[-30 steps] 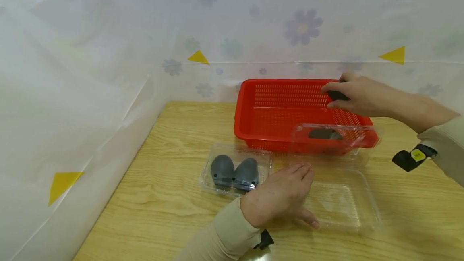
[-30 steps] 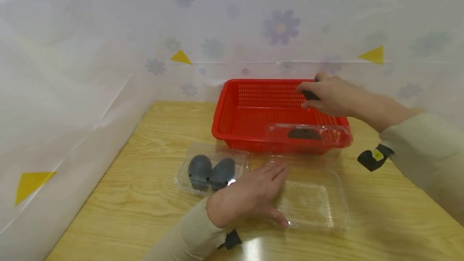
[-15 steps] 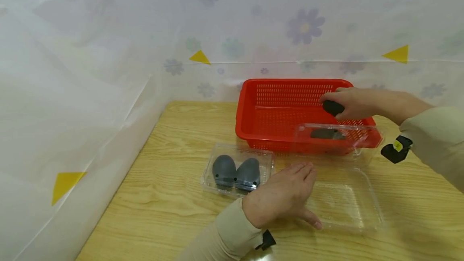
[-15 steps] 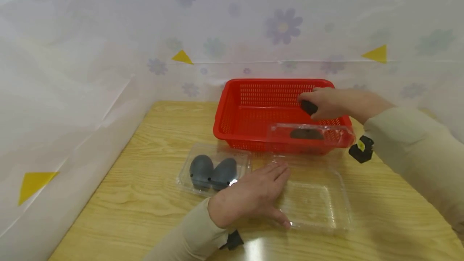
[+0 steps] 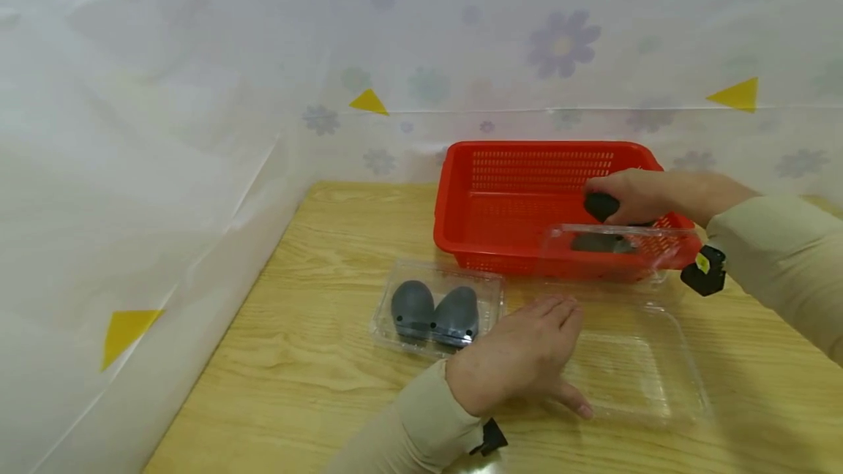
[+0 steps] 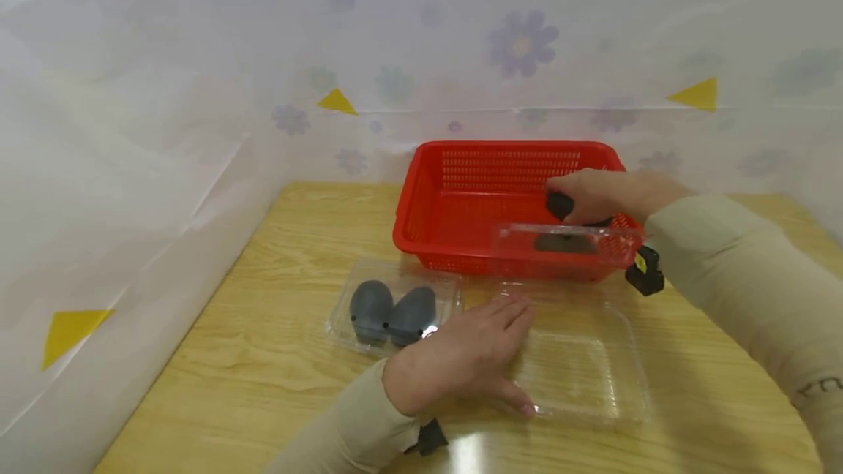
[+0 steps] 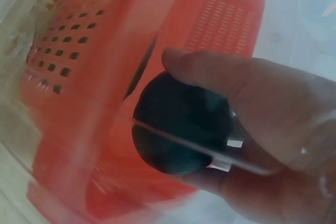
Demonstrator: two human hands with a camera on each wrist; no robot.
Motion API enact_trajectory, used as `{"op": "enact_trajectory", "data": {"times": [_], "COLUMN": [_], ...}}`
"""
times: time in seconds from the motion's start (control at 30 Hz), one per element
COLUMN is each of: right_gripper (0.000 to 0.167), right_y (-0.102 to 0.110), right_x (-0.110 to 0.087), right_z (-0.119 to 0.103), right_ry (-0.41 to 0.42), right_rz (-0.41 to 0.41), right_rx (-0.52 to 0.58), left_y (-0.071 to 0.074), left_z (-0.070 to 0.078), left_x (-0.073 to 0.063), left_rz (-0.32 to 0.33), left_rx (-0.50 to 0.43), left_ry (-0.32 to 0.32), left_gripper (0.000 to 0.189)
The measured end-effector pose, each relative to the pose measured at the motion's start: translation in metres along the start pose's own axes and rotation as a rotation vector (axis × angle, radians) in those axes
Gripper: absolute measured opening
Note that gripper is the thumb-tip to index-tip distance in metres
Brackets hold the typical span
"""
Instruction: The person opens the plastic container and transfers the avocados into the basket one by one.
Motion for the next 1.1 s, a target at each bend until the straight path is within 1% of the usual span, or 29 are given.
{"op": "enact_trajectory", "data": {"times": [0.1,0.23,0.37,0.53,0.8,0.9,1.0,1.1], "right_gripper": [0.042,0.048,0.052,0.051,0.051,0.051,0.047,0.037], "right_y": [-0.003,-0.007,-0.009,-0.011,-0.012,-0.013,-0.013,-0.014], "right_x": [0.000,0.001,0.002,0.004,0.005,0.005,0.006,0.007], "right_z": [0.004,0.008,0.011,0.012,0.012,0.013,0.013,0.012], "right_ry": [-0.002,-0.023,-0.038,-0.035,-0.045,-0.057,-0.060,-0.060], "right_rz": [0.008,0.002,-0.016,-0.020,-0.045,-0.054,-0.069,-0.091], "right_rx": [-0.008,-0.017,-0.027,-0.044,-0.037,-0.034,-0.039,-0.035], "left_y": [0.000,0.000,0.002,0.002,-0.001,0.000,0.000,0.001], "left_z": [0.002,0.003,0.003,0.003,0.002,0.002,0.002,0.003], "left_x": [0.000,-0.001,-0.002,-0.003,0.000,0.000,0.000,-0.001], "left_rz": [-0.002,-0.002,0.021,0.045,0.011,0.016,0.026,0.030], "left_rx": [0.005,0.011,0.030,0.049,0.032,0.034,0.037,0.040], "left_ry": [0.001,0.003,-0.001,-0.001,0.014,0.013,0.009,0.007], "left_gripper": [0.112,0.112,0.112,0.113,0.114,0.114,0.114,0.115]}}
Point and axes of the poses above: each hand's wrist, its own x-axis towards the middle knuckle, its own y-axis out of the back of the hand, z = x × y, the point moved 7 cm from there along x, towards the middle knuckle, and after that the axes turned 10 degrees about -z, right-handed, at the moved point
